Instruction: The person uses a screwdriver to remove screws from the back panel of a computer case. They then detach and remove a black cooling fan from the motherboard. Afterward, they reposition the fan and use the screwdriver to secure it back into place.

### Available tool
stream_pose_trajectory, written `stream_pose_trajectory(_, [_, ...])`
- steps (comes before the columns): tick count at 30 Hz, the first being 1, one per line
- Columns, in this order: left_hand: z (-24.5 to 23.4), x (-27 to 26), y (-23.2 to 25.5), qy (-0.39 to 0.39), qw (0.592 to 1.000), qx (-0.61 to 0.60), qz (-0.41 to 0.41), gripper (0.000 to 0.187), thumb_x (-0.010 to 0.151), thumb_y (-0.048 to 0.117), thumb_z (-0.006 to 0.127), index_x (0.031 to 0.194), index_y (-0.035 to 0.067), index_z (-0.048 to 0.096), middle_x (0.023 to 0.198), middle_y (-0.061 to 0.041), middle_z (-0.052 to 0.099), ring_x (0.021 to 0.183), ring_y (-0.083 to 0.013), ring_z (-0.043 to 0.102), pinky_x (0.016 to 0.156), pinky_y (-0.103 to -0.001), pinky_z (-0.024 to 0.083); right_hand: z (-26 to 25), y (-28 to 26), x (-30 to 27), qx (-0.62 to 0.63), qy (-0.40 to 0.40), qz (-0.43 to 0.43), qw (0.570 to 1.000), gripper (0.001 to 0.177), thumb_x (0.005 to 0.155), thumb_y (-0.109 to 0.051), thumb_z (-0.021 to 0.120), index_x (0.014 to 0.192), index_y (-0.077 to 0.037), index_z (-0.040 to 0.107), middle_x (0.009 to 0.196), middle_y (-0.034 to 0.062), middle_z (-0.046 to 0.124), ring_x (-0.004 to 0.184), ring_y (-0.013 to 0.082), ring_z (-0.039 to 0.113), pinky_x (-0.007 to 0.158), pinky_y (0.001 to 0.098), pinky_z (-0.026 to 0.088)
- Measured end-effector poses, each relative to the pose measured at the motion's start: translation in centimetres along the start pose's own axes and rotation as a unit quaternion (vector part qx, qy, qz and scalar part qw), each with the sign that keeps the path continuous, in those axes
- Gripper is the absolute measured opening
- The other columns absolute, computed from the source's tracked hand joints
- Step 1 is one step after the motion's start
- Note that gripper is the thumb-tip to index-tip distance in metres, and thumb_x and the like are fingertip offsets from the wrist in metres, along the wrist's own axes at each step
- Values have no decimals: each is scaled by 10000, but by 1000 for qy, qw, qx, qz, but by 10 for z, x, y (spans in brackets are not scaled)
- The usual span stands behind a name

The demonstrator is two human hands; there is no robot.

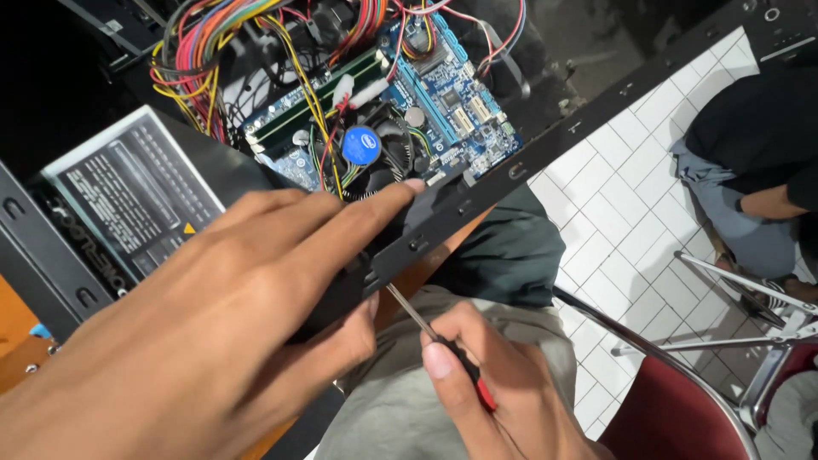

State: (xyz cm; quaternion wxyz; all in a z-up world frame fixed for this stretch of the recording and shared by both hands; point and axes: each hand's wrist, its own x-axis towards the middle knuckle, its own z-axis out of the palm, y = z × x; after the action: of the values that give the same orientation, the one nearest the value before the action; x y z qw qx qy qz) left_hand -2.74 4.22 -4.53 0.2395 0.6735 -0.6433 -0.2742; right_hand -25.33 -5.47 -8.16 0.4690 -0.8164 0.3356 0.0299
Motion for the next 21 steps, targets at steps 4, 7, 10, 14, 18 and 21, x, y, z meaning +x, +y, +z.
stream_pose_trajectory(4, [-1,0,6,-24,999,8,-35,678,1041,401,481,1621,57,409,1121,-117,685,982,-335,614,856,-470,445,-5,2,0,18,-50,39,998,324,1003,-461,477,936,-219,681,514,-42,416,426,118,411,481,297,360])
stream_pose_trajectory(7, [0,4,13,-23,997,23,-65,681,1012,420,484,1615,104,446,1199,-123,700,989,-354,618,779,-499,472,-16,1,4,44,-94,-10,995,319,1034,-432,437,966,-191,634,568,-60,419,476,96,418,516,281,381])
stream_pose_trajectory(10, [5,7,21,-16,997,38,-69,646,991,399,478,1568,109,487,1238,-109,714,995,-356,640,768,-505,476,-28,-1,3,17,-135,-20,991,297,1065,-427,423,964,-231,621,593,-59,390,507,106,438,592,276,416])
stream_pose_trajectory(14, [7,7,30,8,996,62,-60,608,985,385,543,1514,92,478,1367,-91,691,1120,-330,646,806,-464,469,-30,9,4,129,-146,-78,978,273,1058,-367,421,1003,-148,574,562,-55,345,477,110,344,517,294,354])
stream_pose_trajectory(18, [7,8,42,17,993,62,-101,581,943,375,590,1469,133,543,1223,-58,748,833,-260,725,483,-374,562,-27,11,-1,126,-128,-77,981,318,1044,-431,406,990,-160,563,581,-66,368,516,113,357,569,292,387])
stream_pose_trajectory(21, [10,9,46,36,982,65,-173,587,861,340,667,1431,208,627,1260,-35,755,395,-291,626,490,-379,495,-31,7,-4,-11,-204,36,978,311,997,-537,379,1090,-320,582,614,-61,570,598,159,600,670,305,492])
